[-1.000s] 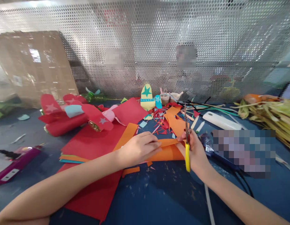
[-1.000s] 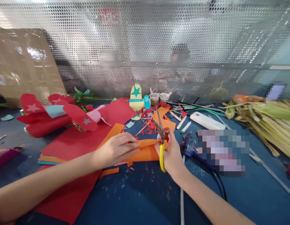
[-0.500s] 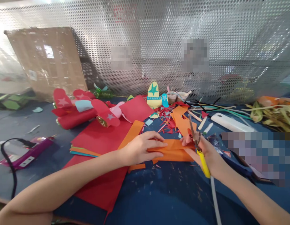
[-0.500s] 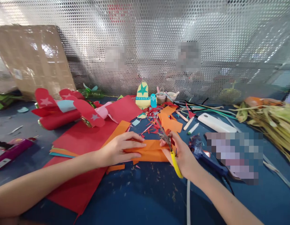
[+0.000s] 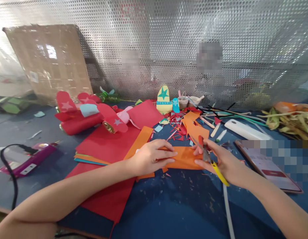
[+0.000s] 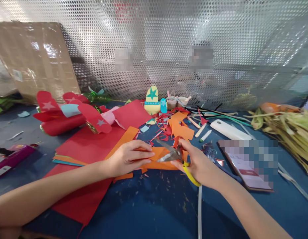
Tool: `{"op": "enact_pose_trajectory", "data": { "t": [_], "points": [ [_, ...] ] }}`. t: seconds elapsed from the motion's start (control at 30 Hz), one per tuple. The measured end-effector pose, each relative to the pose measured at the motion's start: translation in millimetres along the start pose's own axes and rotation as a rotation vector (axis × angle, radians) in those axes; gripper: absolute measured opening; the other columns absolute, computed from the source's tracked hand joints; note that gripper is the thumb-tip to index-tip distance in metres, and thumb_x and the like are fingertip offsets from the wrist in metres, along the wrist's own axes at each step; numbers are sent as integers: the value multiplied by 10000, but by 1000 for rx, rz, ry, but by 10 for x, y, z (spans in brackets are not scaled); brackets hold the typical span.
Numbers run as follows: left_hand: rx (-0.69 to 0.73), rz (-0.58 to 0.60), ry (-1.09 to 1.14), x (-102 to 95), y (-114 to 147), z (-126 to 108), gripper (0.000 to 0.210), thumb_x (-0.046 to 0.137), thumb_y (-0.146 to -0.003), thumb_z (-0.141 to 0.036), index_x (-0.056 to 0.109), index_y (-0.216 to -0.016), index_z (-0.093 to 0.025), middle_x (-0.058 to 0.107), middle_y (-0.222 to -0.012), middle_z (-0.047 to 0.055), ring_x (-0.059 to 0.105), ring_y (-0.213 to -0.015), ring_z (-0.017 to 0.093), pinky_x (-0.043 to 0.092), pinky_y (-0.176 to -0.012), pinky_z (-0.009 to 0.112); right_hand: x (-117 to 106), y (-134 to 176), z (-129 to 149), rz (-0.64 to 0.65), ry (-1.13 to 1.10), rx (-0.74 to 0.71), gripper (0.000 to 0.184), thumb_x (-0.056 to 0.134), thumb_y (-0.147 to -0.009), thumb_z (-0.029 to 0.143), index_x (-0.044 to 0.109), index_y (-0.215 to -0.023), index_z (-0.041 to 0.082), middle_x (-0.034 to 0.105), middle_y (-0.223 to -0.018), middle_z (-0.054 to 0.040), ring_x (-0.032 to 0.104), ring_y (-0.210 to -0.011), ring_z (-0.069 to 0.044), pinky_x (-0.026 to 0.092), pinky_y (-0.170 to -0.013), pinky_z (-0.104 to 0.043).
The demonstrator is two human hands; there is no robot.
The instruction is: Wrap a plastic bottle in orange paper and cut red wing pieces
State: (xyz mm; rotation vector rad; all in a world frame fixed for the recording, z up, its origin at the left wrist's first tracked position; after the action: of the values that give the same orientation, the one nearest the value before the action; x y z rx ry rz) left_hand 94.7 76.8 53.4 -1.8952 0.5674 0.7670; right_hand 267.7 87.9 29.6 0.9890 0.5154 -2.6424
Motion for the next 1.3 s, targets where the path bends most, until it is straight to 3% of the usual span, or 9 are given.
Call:
{"op": "enact_pose_trajectory", "data": {
  "t": [0.1,0.23,0.37,0.5,0.6,0.8,1.03,1.23,1.3],
  "points": [
    [36,61,-49,-19,-33,-13,232,566,-916,-250,695,-1082,-154,667,-1060,125,653,-975,189,539,-873,301,21,11,-61,-13,7,-32,195,585,-814,352,496,-958,255,601,-909,-24,608,-776,-190,547,-702,-334],
    [-132,329,11,20,-58,220,537,757,-744,-401,626,-1234,-225,530,-1305,147,565,-1163,266,475,-989,379,-2,-10,-90,-66,31,-34,186,581,-816,391,502,-917,257,610,-862,-21,605,-742,-192,545,-693,-337],
    [-229,487,161,68,-2,389,614,739,-767,-392,541,-1336,-273,571,-1278,112,592,-1115,233,463,-976,339,6,-73,-59,-88,3,-1,278,611,-808,479,491,-908,248,640,-886,-29,638,-817,-205,537,-767,-348],
    [-258,472,243,94,31,485,644,724,-780,-353,493,-1377,-286,605,-1278,94,590,-1114,229,455,-959,321,-146,-159,-129,-158,34,93,331,539,-835,568,465,-874,248,652,-906,-51,655,-844,-221,522,-751,-331],
    [-347,437,330,73,55,578,644,732,-767,-338,501,-1368,-308,595,-1317,59,579,-1141,226,457,-942,300,-417,-255,-328,-214,328,301,321,511,-841,559,444,-845,245,650,-818,-56,657,-769,-238,495,-666,-322],
    [-715,424,668,102,211,858,706,729,-747,-389,472,-1393,-268,638,-1256,68,677,-847,188,489,-572,207,-558,-565,-650,-125,547,470,178,686,-716,288,525,-677,222,656,-687,-90,636,-670,-247,433,-575,-319],
    [-739,306,1011,119,232,917,749,767,-682,-420,517,-1355,-206,647,-1251,90,649,-1035,238,526,-831,289,-303,-727,-551,-76,315,342,216,628,-871,379,643,-859,163,701,-907,-55,667,-867,-195,516,-818,-369],
    [-666,381,855,101,248,878,633,685,-781,-409,514,-1360,-218,725,-1043,54,684,-801,198,528,-620,228,-368,-411,-66,-129,-17,255,516,147,-983,532,434,-1297,241,639,-1245,-114,674,-1034,-195,562,-810,-324],
    [-695,411,804,144,242,844,653,699,-771,-397,501,-1372,-235,724,-1039,51,682,-762,180,518,-585,219,-237,-282,59,-64,-174,211,577,349,-918,621,364,-1363,254,573,-1324,-137,620,-1138,-235,543,-870,-367]
  ]
}}
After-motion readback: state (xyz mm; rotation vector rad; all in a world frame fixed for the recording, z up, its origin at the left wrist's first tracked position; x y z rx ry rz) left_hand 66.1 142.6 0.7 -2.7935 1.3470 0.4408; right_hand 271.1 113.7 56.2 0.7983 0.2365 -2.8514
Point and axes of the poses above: each hand's wrist, its own y-axis away from the middle knuckle, its own x-axis out of the palm, z = x × y, the point moved 9 cm from there along -y, towards the middle knuckle
